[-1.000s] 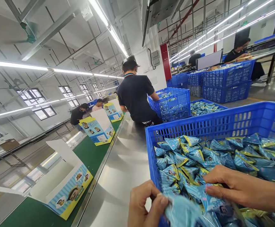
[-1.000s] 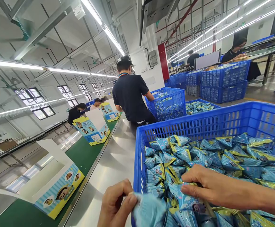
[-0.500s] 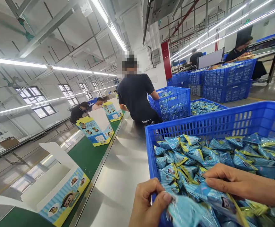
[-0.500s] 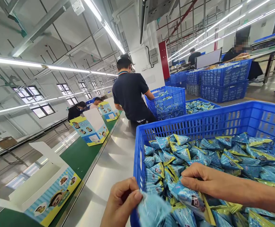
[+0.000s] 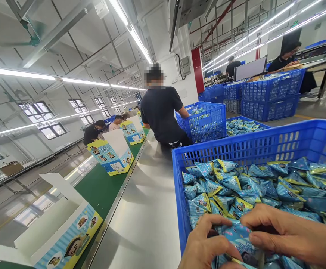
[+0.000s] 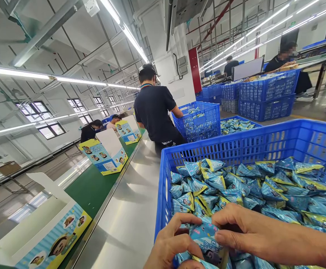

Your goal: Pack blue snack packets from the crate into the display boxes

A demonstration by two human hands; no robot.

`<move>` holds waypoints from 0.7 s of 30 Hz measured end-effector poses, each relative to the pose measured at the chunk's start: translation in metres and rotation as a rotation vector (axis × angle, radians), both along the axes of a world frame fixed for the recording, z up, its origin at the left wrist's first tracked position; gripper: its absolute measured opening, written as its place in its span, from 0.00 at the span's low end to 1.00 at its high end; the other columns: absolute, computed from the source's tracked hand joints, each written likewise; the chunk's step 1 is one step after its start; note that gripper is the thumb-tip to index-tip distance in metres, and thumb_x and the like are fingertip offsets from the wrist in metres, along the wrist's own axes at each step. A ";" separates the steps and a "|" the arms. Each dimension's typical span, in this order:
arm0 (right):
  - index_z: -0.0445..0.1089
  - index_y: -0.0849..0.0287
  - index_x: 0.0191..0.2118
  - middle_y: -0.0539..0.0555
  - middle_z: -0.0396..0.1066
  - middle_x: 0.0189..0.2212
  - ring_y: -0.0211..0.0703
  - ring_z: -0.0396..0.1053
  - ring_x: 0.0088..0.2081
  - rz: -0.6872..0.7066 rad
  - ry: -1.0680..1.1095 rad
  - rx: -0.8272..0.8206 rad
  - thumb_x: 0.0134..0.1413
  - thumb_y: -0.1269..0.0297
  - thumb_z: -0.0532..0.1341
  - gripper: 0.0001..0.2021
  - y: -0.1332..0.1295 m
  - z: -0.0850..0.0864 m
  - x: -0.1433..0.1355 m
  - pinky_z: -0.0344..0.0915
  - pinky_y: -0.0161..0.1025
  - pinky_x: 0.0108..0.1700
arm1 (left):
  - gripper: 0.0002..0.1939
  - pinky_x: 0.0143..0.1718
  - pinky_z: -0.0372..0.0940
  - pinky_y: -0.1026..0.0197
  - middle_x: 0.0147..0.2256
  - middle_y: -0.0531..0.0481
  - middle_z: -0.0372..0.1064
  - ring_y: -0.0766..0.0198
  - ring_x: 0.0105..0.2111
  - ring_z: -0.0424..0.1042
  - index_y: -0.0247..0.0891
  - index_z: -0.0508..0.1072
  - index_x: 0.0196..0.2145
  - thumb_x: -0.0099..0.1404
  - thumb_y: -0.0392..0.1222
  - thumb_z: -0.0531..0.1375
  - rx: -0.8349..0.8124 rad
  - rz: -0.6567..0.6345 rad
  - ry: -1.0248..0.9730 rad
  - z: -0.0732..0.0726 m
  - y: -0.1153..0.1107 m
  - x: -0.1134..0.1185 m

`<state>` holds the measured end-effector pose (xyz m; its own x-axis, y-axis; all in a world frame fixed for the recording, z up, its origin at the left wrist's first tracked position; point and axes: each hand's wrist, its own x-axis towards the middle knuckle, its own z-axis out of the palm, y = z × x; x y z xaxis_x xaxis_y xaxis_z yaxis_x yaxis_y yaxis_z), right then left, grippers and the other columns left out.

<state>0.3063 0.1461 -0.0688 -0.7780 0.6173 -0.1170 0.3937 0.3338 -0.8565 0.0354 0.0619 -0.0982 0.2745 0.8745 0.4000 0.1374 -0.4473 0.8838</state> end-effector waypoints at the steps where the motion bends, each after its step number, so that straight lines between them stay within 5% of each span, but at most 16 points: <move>1: 0.76 0.56 0.41 0.51 0.66 0.33 0.47 0.63 0.34 0.019 0.021 -0.090 0.66 0.17 0.57 0.40 0.000 0.001 -0.001 0.61 0.41 0.37 | 0.29 0.54 0.72 0.47 0.60 0.39 0.79 0.43 0.49 0.83 0.46 0.90 0.35 0.66 0.76 0.71 0.008 -0.006 0.002 -0.001 0.001 0.000; 5: 0.74 0.57 0.41 0.51 0.67 0.31 0.43 0.64 0.31 0.079 0.088 -0.271 0.61 0.16 0.62 0.41 -0.003 0.012 -0.006 0.61 0.39 0.34 | 0.28 0.56 0.73 0.48 0.59 0.40 0.81 0.44 0.51 0.84 0.45 0.87 0.37 0.72 0.73 0.67 0.110 0.027 0.049 0.007 0.000 0.000; 8: 0.74 0.59 0.39 0.53 0.70 0.31 0.44 0.67 0.32 0.103 0.141 -0.209 0.66 0.19 0.60 0.40 -0.005 0.028 -0.011 0.64 0.39 0.36 | 0.27 0.53 0.74 0.52 0.51 0.40 0.83 0.49 0.48 0.84 0.43 0.83 0.35 0.79 0.67 0.62 0.176 0.102 0.054 0.020 -0.006 -0.002; 11: 0.75 0.60 0.42 0.54 0.73 0.32 0.45 0.68 0.31 -0.045 0.182 -0.070 0.72 0.22 0.54 0.39 0.005 0.033 -0.013 0.66 0.40 0.36 | 0.23 0.50 0.75 0.55 0.50 0.41 0.83 0.51 0.48 0.83 0.42 0.80 0.35 0.83 0.59 0.61 0.143 0.156 0.080 0.030 -0.011 -0.011; 16: 0.73 0.57 0.44 0.57 0.74 0.34 0.52 0.70 0.35 -0.249 -0.162 0.454 0.75 0.38 0.50 0.27 0.044 0.010 0.007 0.66 0.46 0.41 | 0.17 0.51 0.74 0.56 0.51 0.43 0.80 0.50 0.55 0.82 0.42 0.78 0.34 0.83 0.47 0.61 0.153 0.320 0.177 0.034 -0.006 -0.030; 21: 0.76 0.61 0.53 0.60 0.79 0.38 0.57 0.76 0.38 -0.096 -0.266 0.440 0.68 0.44 0.59 0.24 0.057 -0.012 0.022 0.70 0.48 0.44 | 0.17 0.48 0.76 0.57 0.46 0.43 0.80 0.51 0.52 0.83 0.41 0.77 0.32 0.83 0.42 0.60 0.134 0.191 0.336 0.030 0.010 -0.037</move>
<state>0.3282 0.2027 -0.0812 -0.6938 0.7200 -0.0166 0.6256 0.5910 -0.5093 -0.0014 0.0722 -0.0684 0.2471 0.8683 0.4300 0.5000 -0.4944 0.7110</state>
